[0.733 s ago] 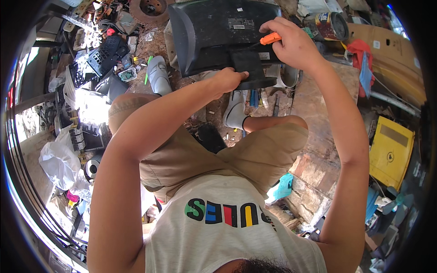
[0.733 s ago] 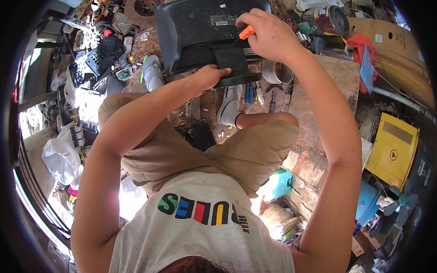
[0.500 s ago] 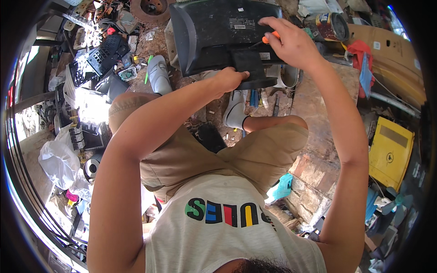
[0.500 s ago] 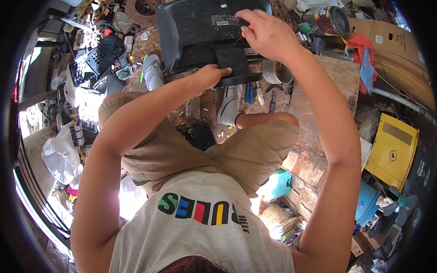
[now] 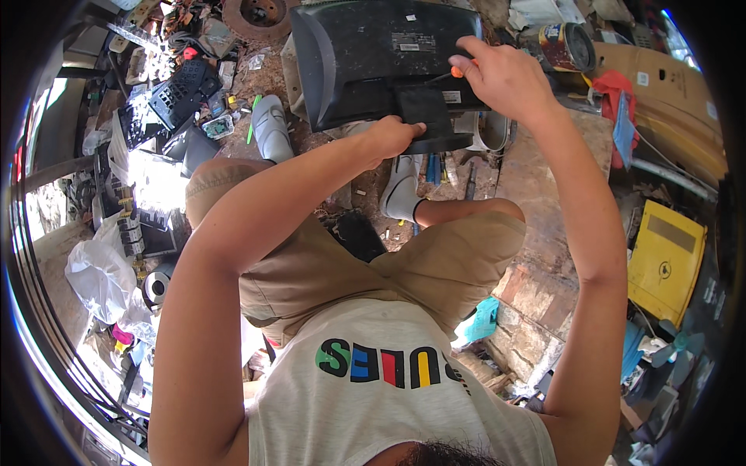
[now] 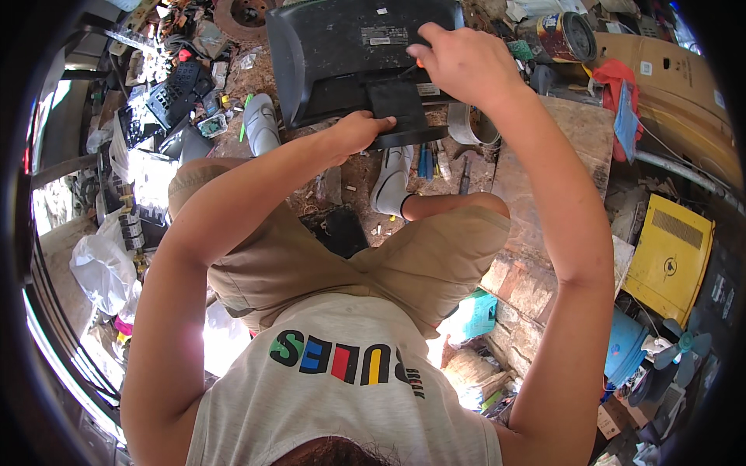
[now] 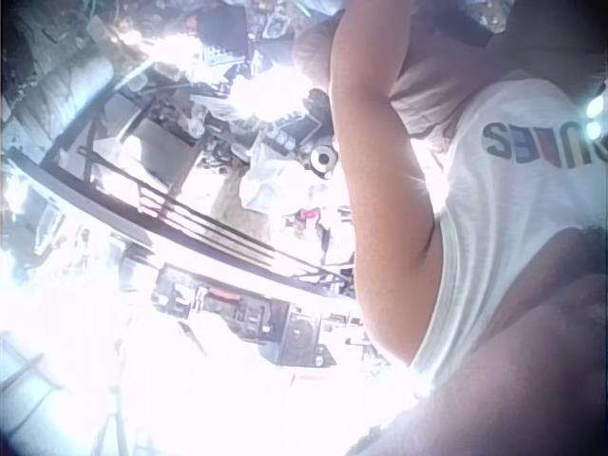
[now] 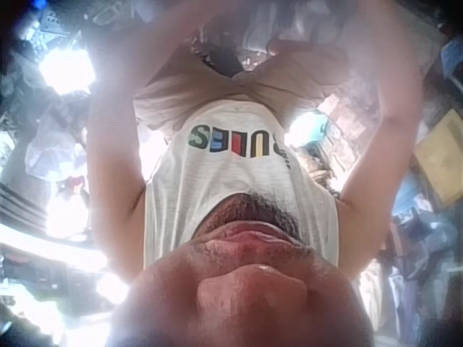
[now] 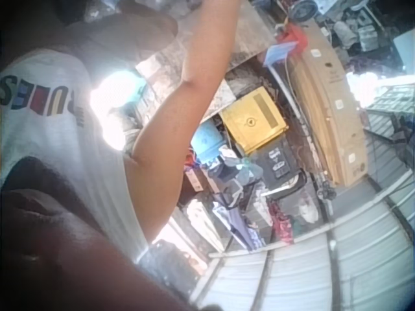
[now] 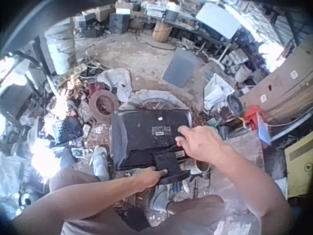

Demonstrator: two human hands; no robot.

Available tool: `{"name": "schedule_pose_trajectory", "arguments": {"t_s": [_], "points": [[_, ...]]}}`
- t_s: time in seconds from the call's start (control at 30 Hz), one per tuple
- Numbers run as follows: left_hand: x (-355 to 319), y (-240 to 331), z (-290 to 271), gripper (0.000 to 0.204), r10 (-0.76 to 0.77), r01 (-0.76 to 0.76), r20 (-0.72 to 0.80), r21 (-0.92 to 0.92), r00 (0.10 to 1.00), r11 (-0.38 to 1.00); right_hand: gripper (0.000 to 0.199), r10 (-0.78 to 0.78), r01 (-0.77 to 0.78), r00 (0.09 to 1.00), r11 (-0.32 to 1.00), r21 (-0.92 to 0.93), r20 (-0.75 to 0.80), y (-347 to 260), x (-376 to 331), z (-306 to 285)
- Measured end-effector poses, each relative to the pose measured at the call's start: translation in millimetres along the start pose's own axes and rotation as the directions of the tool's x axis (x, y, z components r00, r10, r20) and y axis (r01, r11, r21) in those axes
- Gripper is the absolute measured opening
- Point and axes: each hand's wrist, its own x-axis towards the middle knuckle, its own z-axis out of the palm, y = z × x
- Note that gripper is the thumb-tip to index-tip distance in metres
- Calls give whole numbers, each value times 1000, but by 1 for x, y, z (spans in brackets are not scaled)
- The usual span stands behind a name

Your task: The person unscrews the back panel of a computer monitor using a screwdriver, uses a file to pry the bezel, and removes the plastic casing to reveal internal components.

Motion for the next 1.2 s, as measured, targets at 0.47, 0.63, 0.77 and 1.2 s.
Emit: {"name": "schedule_pose_trajectory", "arguments": {"t_s": [0.47, 0.63, 0.77, 1.2], "points": [[4, -3, 0, 60, -1, 1, 5, -25, 1000, 1000, 25, -70, 75, 994, 995, 68, -82, 2, -2, 4], [4, -3, 0, 60, 19, -19, -6, -11, 1000, 1000, 20, -142, 143, 988, 990, -8, 53, 8, 2, -2], [5, -2, 1, 59, 3, -3, 5, -14, 1000, 1000, 16, -118, 132, 982, 988, 85, -146, 7, -7, 7], [0, 1, 0, 61, -2, 2, 7, -2, 1000, 1000, 18, 3, -5, 999, 999, 37, 34, 3, 2, 2]]}}
